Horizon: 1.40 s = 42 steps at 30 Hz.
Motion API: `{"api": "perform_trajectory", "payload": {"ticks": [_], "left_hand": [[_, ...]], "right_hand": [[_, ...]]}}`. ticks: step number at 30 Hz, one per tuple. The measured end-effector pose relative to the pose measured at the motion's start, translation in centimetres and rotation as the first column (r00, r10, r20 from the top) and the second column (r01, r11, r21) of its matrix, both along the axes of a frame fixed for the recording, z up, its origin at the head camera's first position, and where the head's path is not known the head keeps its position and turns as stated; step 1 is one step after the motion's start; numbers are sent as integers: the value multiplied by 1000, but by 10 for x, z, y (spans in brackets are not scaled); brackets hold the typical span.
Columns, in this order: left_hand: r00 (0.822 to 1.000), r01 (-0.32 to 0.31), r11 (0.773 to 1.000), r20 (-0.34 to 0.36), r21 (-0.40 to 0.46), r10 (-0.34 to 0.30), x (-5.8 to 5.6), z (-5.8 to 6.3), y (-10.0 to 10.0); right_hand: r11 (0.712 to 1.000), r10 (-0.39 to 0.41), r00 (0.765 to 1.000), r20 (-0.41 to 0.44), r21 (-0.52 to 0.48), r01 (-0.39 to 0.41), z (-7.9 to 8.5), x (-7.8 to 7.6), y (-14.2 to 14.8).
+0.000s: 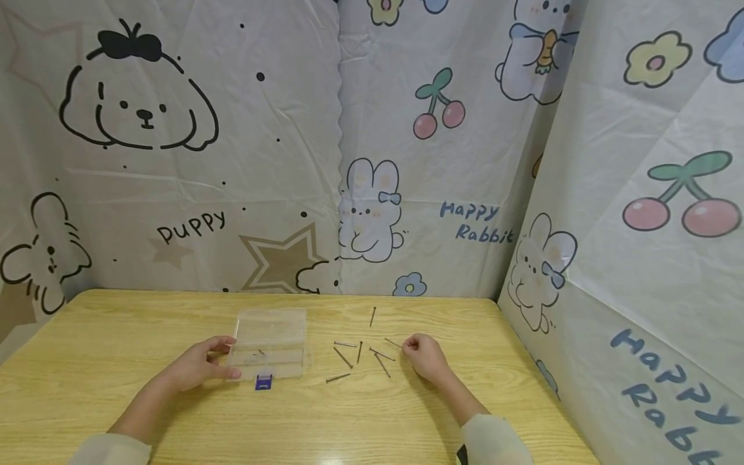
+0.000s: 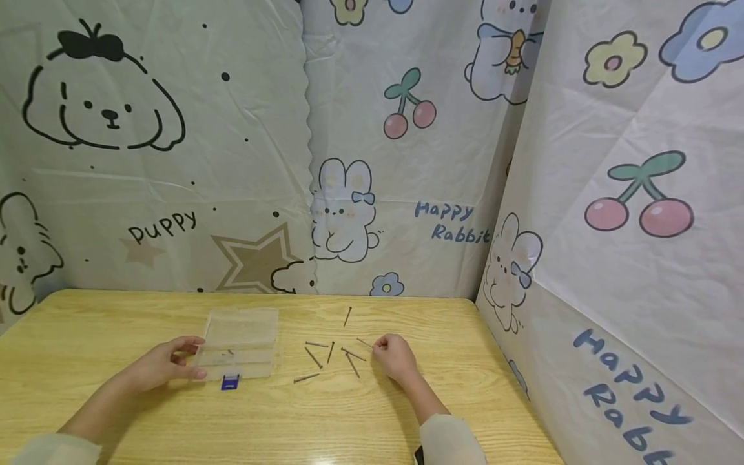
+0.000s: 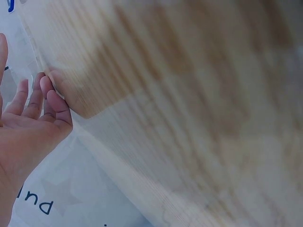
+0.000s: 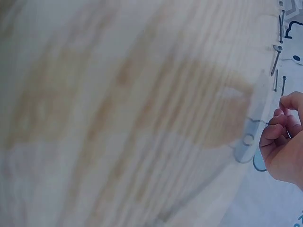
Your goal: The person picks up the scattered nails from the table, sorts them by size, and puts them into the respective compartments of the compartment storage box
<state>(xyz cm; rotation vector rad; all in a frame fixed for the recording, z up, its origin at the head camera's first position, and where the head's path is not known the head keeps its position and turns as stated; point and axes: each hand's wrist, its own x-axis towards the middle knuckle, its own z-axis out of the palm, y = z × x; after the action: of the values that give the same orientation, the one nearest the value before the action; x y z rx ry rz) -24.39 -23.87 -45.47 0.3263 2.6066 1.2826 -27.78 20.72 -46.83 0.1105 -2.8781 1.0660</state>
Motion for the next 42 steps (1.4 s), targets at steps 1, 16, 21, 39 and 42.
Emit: {"api": "perform_trajectory", "payload": {"ticks": [1, 16, 21, 39, 42], "left_hand": [[1000, 1, 1000, 0, -2, -1, 0, 0, 0], [1000, 15, 1000, 15, 12, -15, 0, 3, 0], [1000, 18, 1000, 18, 12, -18, 1, 3, 0], [999, 21, 1000, 28, 18, -22, 2, 3, 0], [999, 20, 1000, 25, 20, -21, 2, 3, 0]], "right_hand": [[1000, 6, 1000, -2, -4, -6, 1, 0, -1], [994, 93, 995, -18, -47, -94, 11, 2, -19], [992, 112, 994, -10, -51, -112, 16, 4, -27], [983, 173, 985, 1, -55, -173, 23, 5, -54], [981, 184, 983, -4, -55, -184, 25, 6, -59]]}}
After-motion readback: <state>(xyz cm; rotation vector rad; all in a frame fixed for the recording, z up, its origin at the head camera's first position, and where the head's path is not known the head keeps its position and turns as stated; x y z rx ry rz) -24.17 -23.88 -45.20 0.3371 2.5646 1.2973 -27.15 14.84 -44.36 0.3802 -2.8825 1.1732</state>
